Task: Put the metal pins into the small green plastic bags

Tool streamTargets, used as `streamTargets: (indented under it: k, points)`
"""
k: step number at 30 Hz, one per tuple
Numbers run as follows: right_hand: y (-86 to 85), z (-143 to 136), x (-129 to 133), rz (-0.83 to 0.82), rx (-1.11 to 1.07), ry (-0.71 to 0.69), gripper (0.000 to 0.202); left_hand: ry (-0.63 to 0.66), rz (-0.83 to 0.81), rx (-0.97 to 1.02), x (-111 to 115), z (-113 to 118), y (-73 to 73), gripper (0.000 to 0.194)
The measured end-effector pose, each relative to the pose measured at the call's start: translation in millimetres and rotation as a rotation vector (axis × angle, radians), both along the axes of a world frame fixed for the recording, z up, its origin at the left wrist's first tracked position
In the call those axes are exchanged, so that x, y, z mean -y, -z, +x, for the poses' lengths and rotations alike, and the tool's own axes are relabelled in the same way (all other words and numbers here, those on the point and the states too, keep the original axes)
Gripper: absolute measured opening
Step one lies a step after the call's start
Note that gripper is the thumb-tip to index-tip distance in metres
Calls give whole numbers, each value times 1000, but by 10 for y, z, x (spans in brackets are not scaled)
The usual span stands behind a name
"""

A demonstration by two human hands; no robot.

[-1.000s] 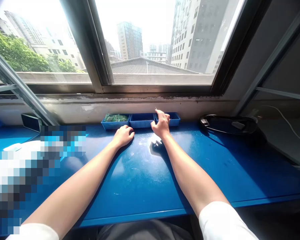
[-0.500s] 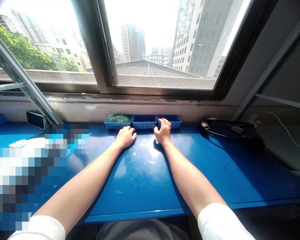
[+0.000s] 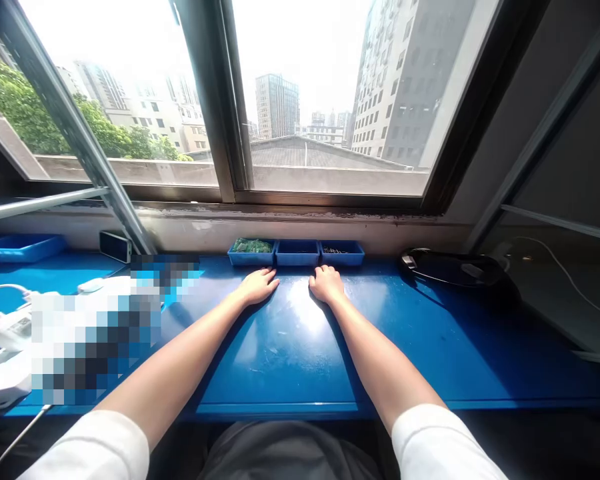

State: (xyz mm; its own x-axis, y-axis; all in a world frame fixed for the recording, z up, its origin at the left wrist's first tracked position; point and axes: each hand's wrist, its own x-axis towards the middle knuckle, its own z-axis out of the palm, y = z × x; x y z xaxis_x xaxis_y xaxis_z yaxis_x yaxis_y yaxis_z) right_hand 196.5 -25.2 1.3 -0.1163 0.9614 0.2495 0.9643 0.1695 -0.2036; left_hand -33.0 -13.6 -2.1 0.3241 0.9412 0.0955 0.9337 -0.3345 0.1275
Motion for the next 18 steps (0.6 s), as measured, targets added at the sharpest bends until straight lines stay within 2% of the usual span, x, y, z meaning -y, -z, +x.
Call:
streamTargets:
  k: [4, 8, 11, 14, 18]
  points:
    - [33, 129, 168, -71, -53, -121, 51, 34, -97, 23, 63, -124, -11, 70]
    - [14, 276, 283, -48, -238, -170, 37, 23, -53, 88, 166, -188, -49, 64]
    - [-14, 323, 284, -52, -350, -102, 32, 48, -54, 112, 231, -212, -92, 61]
    - [-14, 314, 251, -3, -258, -21, 29, 56, -53, 110, 260, -207, -125, 58]
    - [-7, 290, 229, -22, -141, 134, 41, 59, -52, 78, 258, -179, -137, 57]
